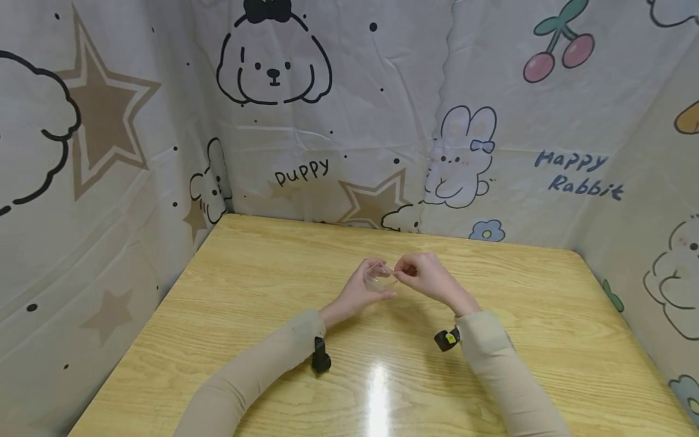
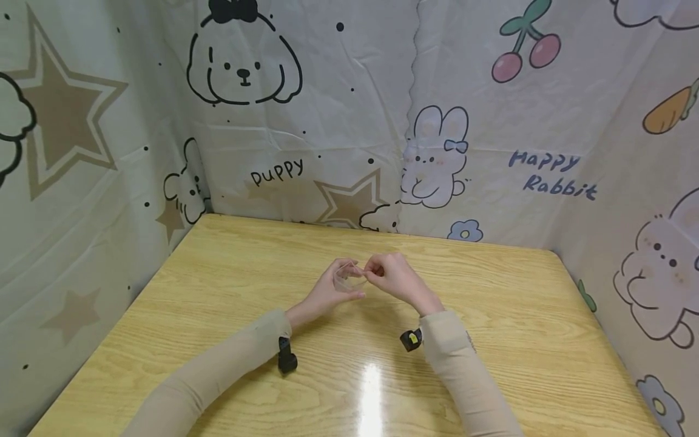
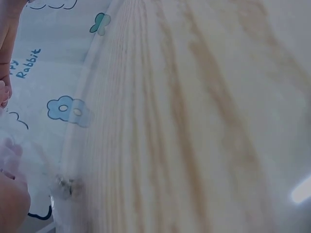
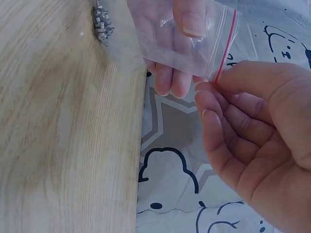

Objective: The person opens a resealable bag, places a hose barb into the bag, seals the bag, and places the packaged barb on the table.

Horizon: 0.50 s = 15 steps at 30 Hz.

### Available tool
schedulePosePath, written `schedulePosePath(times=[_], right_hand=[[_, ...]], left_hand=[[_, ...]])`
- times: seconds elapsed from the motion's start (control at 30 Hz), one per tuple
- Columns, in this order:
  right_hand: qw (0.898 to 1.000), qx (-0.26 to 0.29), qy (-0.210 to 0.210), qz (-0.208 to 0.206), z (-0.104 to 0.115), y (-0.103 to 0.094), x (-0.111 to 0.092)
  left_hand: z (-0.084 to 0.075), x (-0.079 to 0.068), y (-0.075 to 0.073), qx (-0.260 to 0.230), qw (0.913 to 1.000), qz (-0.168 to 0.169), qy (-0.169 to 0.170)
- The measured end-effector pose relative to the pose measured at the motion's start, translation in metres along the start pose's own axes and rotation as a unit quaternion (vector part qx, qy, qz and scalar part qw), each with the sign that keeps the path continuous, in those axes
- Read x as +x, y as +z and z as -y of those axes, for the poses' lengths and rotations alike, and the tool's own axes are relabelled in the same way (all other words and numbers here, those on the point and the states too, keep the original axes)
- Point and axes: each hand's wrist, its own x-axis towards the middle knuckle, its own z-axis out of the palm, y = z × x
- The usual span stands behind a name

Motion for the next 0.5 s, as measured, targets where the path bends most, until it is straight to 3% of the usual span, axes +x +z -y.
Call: schedulePosePath(times=[0.27,0.5], right_hand=[[0.999,0.029,0.018,0.004,-0.003,-0.005,0.0],[0.998,0.057,0.031,0.009,-0.005,-0.012,-0.001]], left_hand=[[-0.003,-0.003,-0.008,-0.001,0.999,0.045,0.005],[-0.011,-0.005,-0.019,0.0,0.9957,0.092,-0.014]])
